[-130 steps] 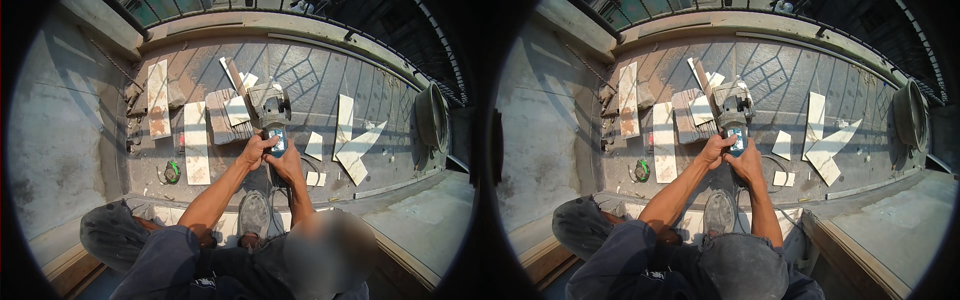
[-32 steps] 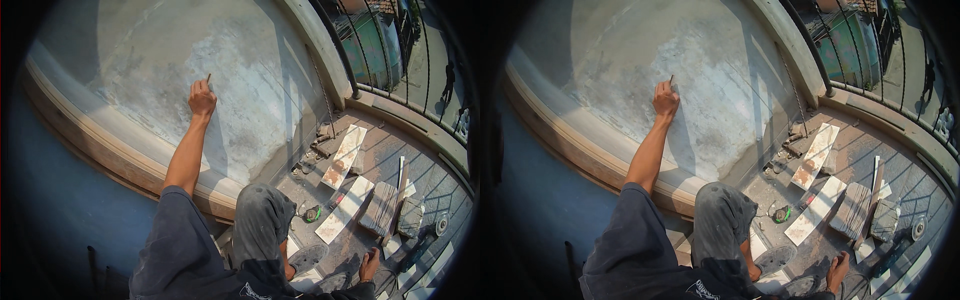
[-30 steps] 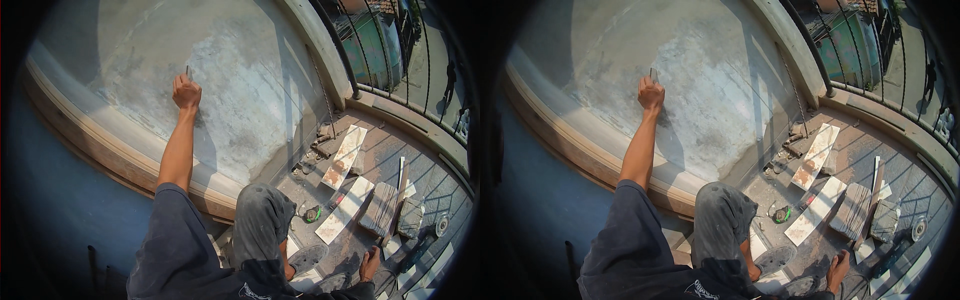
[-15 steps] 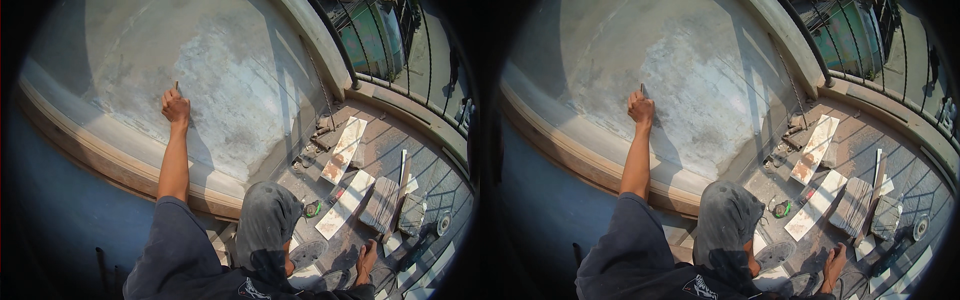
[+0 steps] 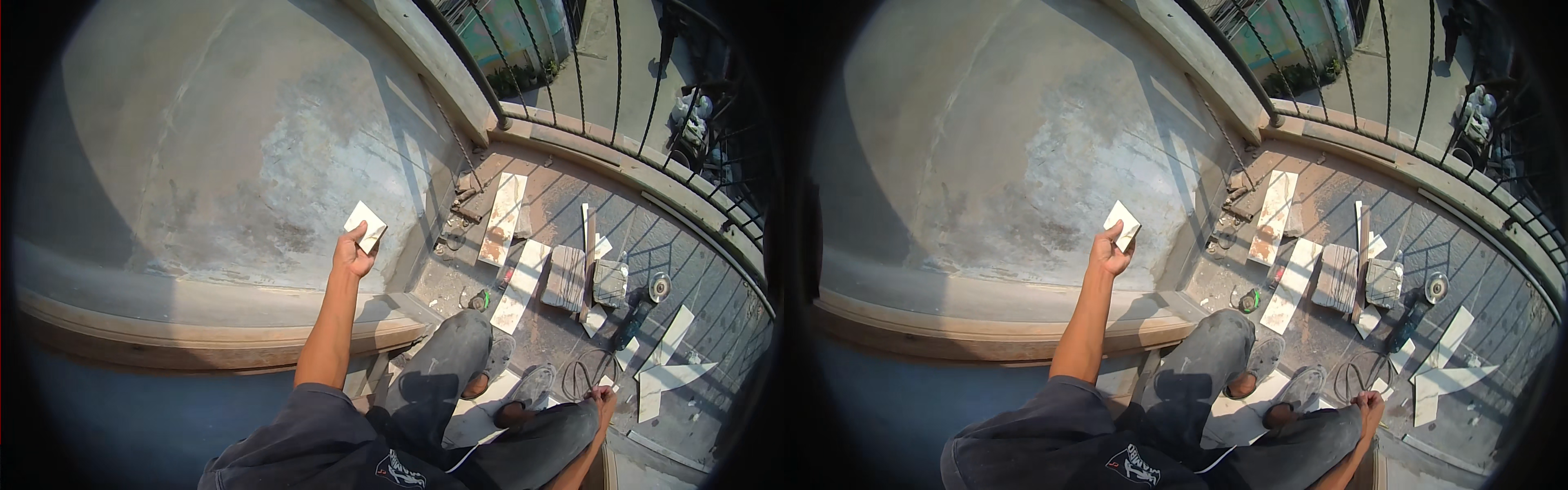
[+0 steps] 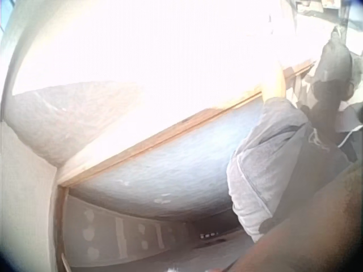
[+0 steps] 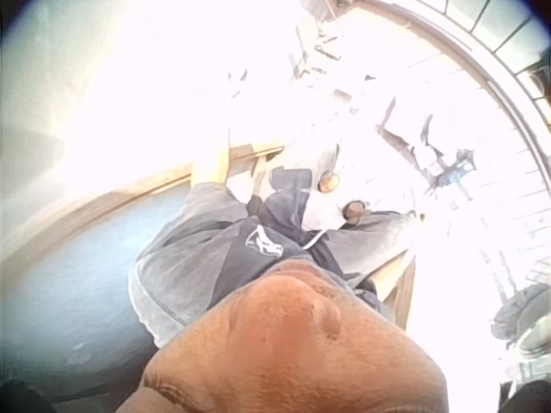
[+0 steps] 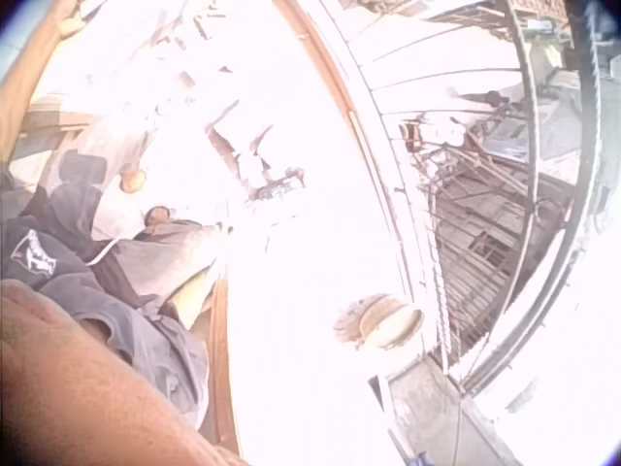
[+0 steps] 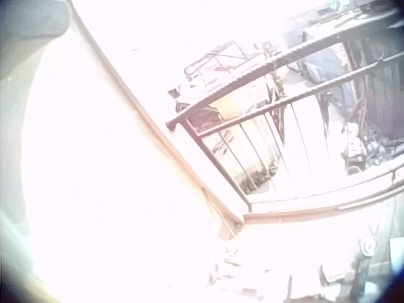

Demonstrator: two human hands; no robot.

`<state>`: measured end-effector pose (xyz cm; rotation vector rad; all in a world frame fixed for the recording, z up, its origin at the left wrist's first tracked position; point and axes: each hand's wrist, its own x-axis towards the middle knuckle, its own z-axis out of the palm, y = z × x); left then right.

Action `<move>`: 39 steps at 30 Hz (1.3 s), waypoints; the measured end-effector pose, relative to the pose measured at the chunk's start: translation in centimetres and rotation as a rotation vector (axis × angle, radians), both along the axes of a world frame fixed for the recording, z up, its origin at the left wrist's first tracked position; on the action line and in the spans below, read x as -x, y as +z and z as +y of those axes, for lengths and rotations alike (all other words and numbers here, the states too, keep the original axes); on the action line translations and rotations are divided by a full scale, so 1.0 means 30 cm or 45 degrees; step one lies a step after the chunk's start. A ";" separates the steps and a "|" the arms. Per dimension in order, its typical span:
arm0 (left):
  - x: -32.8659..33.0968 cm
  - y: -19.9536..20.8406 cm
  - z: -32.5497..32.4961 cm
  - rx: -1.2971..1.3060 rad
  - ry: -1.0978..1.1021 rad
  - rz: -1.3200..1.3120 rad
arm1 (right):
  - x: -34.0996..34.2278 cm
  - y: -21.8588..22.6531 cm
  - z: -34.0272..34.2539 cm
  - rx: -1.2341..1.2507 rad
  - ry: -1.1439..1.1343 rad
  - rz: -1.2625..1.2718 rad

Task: Cutting ceramic tiles with an angle grinder on a balcony and then placing them along a wall inside.

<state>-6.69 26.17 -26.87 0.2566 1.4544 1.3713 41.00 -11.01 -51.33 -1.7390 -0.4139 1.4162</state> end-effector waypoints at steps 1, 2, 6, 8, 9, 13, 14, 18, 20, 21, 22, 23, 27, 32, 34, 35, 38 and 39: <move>-0.075 0.045 -0.006 0.040 -0.014 -0.053 | -0.022 0.030 -0.079 0.020 0.021 -0.059; -0.131 0.109 -0.023 0.114 -0.075 -0.112 | 0.001 0.106 -0.133 0.020 -0.027 -0.084; -0.173 0.342 -0.089 0.297 -0.169 -0.291 | 0.156 0.410 -0.335 0.303 -0.163 -0.195; -0.218 0.513 -0.142 0.428 -0.158 -0.318 | 0.254 0.701 -0.341 0.304 -0.049 -0.364; -0.212 0.593 -0.169 0.431 -0.152 -0.352 | 0.302 0.901 -0.284 0.369 0.069 -0.457; -0.237 0.905 -0.319 0.449 -0.139 -0.398 | 0.384 1.235 -0.320 0.450 0.255 -0.193; -0.228 0.928 -0.343 0.455 -0.101 -0.420 | 0.378 1.278 -0.312 0.527 0.461 -0.257; -0.246 1.150 -0.471 0.388 -0.098 -0.508 | 0.289 1.401 -0.332 0.435 0.843 -0.419; -0.233 1.220 -0.546 0.355 0.024 -0.606 | 0.246 1.456 -0.263 0.496 1.089 -0.358; -0.209 1.240 -0.591 0.272 -0.063 -0.645 | 0.233 1.480 -0.234 0.470 1.141 -0.373; -0.186 1.246 -0.629 0.272 -0.006 -0.661 | 0.209 1.488 -0.226 0.479 1.053 -0.279; -0.164 1.260 -0.681 0.276 0.061 -0.682 | 0.181 1.503 -0.222 0.496 0.973 -0.187; -0.022 1.295 -0.985 0.250 0.245 -0.600 | 0.116 1.474 -0.164 0.673 1.051 -0.086; 0.110 1.321 -1.469 0.243 0.479 -0.553 | 0.034 1.312 -0.096 0.371 2.371 -0.554; 0.166 1.303 -1.723 0.185 0.642 -0.646 | 0.254 1.492 -0.057 0.734 2.459 -0.586; 0.204 1.291 -1.857 0.114 0.694 -0.633 | 0.321 1.458 -0.045 1.094 1.920 -0.443; 0.302 1.232 -2.202 0.073 1.017 -0.604 | 0.480 1.348 -0.041 0.745 2.024 -0.430; 0.338 1.222 -2.291 0.052 1.060 -0.624 | 0.590 1.397 -0.036 0.580 2.124 -0.556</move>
